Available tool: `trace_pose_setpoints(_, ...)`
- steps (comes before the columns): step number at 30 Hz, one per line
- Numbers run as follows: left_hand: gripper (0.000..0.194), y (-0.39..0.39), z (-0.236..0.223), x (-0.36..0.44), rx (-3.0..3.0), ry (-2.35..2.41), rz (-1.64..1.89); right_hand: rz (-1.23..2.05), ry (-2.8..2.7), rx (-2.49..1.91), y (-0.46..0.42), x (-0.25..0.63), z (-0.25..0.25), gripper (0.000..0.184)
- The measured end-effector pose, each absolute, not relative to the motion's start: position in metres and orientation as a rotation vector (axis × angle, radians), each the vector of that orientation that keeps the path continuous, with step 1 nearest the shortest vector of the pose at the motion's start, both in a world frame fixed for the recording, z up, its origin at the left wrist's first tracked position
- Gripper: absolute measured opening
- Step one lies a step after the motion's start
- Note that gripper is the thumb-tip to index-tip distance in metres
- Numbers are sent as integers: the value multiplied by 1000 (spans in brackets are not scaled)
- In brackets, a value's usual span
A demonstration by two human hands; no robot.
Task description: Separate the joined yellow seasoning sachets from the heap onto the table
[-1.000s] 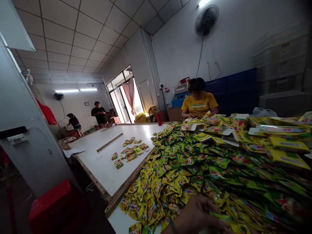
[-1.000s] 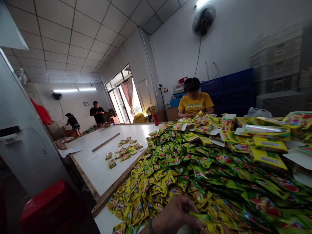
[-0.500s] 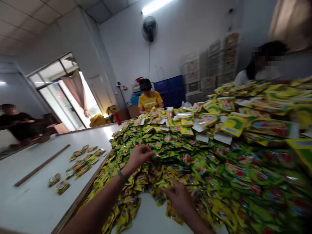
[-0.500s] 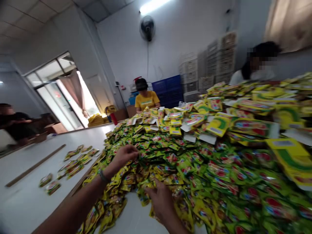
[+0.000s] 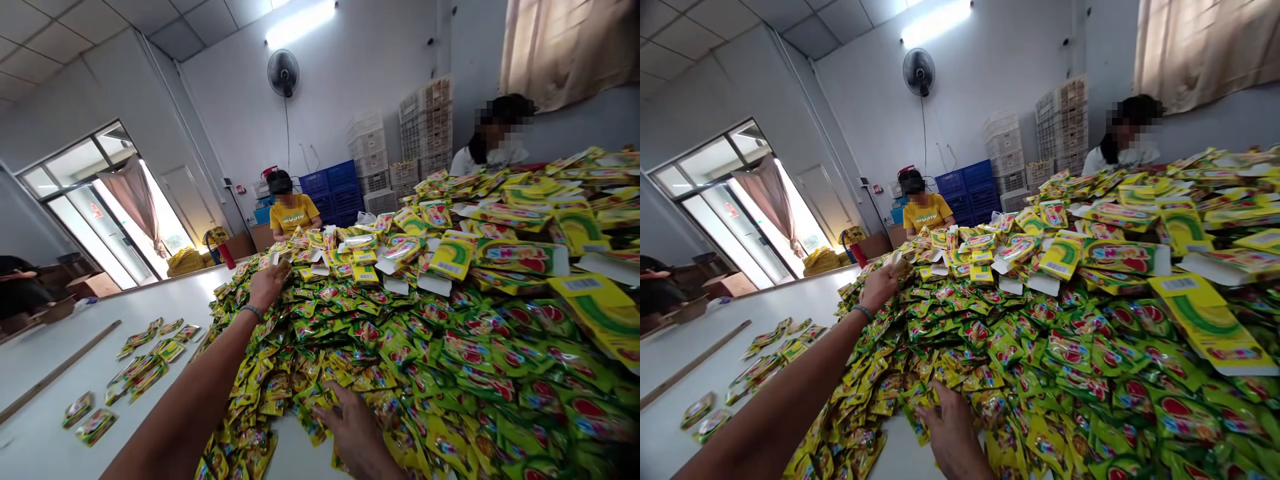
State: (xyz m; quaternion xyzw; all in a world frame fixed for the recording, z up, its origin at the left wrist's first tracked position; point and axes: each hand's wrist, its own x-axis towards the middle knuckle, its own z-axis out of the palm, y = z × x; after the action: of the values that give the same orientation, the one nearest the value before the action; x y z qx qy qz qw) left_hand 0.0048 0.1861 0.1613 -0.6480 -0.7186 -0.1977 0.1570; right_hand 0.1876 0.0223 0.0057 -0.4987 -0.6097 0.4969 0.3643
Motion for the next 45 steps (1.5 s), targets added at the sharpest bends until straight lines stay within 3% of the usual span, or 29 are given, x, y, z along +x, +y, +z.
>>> trace_pose_setpoints(3,36,153,175,-8,-1892,-2037,-931,1218,-1513,-1271,25,190,8,45)
trace_pose_setpoints(6,36,104,178,-17,-2220,-2032,-1498,1162,-1466,-1092,29,193,12,37)
trace_pose_setpoints(8,31,72,168,-18,-2454,-2113,-1697,1154,-1450,-946,31,197,14,37)
trace_pose_setpoints(13,21,23,112,-19,-2793,-2481,-1828,1471,-1460,-772,28,198,13,48)
trace_pose_setpoints(18,32,11,49,-5,-2341,-2553,-2575,1592,-1498,-846,23,186,3,40)
trace_pose_setpoints(21,44,6,22,12,-2246,-2546,-2759,1554,-1467,-832,24,183,-1,37)
trace_pose_setpoints(26,45,2,4,15,-2402,-2326,-2732,1514,-1471,-914,31,191,-1,35)
trace_pose_setpoints(33,30,-5,12,-2,-2909,-2457,-1789,1259,-1086,-934,44,205,6,41)
trace_pose_setpoints(39,23,-5,17,-7,-2874,-2178,-2022,1380,-894,-703,36,215,19,37)
trace_pose_setpoints(42,26,-6,16,-6,-2809,-2327,-2071,1404,-1051,-680,32,219,21,31)
trace_pose_setpoints(45,32,-7,15,-2,-2790,-2499,-2025,1196,-1383,-828,30,218,20,25)
